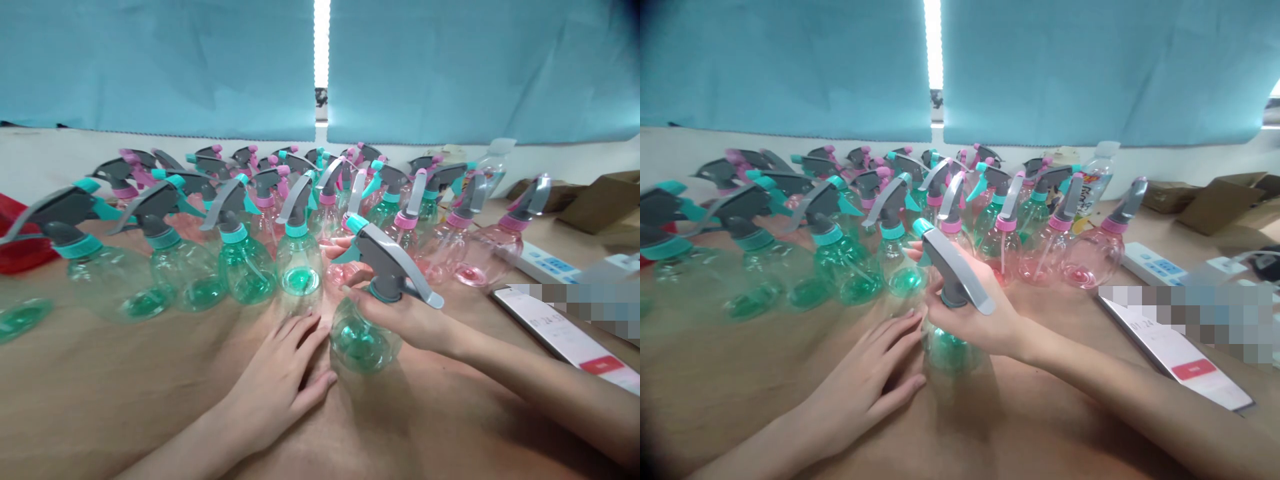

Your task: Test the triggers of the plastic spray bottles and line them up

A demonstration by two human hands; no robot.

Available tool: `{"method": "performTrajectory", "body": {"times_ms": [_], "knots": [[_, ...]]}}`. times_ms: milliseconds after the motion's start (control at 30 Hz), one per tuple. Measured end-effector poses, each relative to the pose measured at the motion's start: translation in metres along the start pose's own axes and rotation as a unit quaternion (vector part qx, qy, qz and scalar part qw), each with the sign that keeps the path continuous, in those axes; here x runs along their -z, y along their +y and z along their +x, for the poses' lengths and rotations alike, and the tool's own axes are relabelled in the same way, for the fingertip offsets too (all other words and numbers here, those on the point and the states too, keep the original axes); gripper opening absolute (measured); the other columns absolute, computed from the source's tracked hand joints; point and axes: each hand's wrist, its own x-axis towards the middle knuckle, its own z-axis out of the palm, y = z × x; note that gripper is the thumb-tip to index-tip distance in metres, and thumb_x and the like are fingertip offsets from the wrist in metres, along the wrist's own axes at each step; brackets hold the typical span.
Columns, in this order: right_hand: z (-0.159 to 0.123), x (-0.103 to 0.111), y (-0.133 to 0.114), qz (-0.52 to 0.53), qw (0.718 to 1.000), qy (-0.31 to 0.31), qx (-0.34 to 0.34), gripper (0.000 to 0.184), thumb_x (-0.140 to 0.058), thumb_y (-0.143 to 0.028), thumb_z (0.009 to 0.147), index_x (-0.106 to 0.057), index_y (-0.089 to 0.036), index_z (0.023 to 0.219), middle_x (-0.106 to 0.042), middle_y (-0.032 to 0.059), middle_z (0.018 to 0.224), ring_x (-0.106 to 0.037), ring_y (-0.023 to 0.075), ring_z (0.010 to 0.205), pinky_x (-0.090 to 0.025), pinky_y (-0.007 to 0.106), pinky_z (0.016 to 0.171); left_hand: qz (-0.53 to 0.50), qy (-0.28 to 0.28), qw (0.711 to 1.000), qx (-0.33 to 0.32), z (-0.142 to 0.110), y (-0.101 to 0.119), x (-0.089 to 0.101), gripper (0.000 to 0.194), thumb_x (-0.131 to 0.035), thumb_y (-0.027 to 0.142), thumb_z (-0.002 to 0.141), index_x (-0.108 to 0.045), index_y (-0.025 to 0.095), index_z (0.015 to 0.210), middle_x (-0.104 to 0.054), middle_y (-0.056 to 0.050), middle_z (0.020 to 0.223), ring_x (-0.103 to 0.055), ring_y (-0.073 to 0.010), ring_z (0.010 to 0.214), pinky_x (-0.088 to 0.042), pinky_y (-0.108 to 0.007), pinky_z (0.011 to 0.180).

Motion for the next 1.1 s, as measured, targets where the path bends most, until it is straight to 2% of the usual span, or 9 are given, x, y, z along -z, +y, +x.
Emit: {"method": "performTrajectory", "body": {"times_ms": [300, 533, 733, 1100], "knots": [[0.0017, 0.0002, -0.0003, 0.01, 1.0, -0.003, 0.024, 0.013, -0.05, -0.013, 0.076, -0.052, -0.025, 0.078, -0.066, 0.0021, 0.096, -0.058, 0.0241, 0.112, -0.052, 0.041, 0.085, -0.001, 0.004, 1.0, -0.003, 0.0009, -0.0003, -0.0005, 0.048, -0.053, 0.04, 0.094, -0.045, 0.017, 0.135, -0.042, -0.014, 0.144, -0.037, -0.0313, 0.132, -0.037, -0.05, 0.106], [0.0006, 0.0005, 0.0006, 0.001, 1.0, -0.008, 0.003, 0.01, -0.051, -0.015, 0.076, -0.052, -0.025, 0.074, -0.066, 0.0017, 0.089, -0.061, 0.0236, 0.106, -0.053, 0.04, 0.084, -0.002, -0.005, 1.0, 0.002, 0.0007, 0.0006, 0.001, 0.049, -0.052, 0.039, 0.094, -0.042, 0.017, 0.137, -0.041, -0.014, 0.145, -0.037, -0.0315, 0.132, -0.036, -0.05, 0.106], [-0.0003, 0.0003, 0.0018, -0.008, 1.0, -0.006, -0.001, 0.011, -0.053, -0.017, 0.077, -0.054, -0.027, 0.073, -0.063, 0.0006, 0.073, -0.064, 0.0235, 0.098, -0.054, 0.04, 0.083, -0.008, -0.003, 1.0, 0.004, 0.0005, 0.0007, 0.0005, 0.049, -0.053, 0.039, 0.094, -0.042, 0.019, 0.137, -0.041, -0.013, 0.145, -0.037, -0.0314, 0.132, -0.036, -0.05, 0.106], [-0.0014, 0.001, 0.0025, 0.0, 1.0, -0.005, -0.004, 0.01, -0.054, -0.017, 0.076, -0.054, -0.026, 0.072, -0.063, 0.0014, 0.073, -0.063, 0.0241, 0.101, -0.053, 0.041, 0.087, -0.001, -0.004, 1.0, 0.005, 0.0003, 0.0013, 0.0014, 0.049, -0.052, 0.039, 0.095, -0.042, 0.018, 0.137, -0.042, -0.013, 0.144, -0.037, -0.031, 0.132, -0.036, -0.049, 0.106]]}}
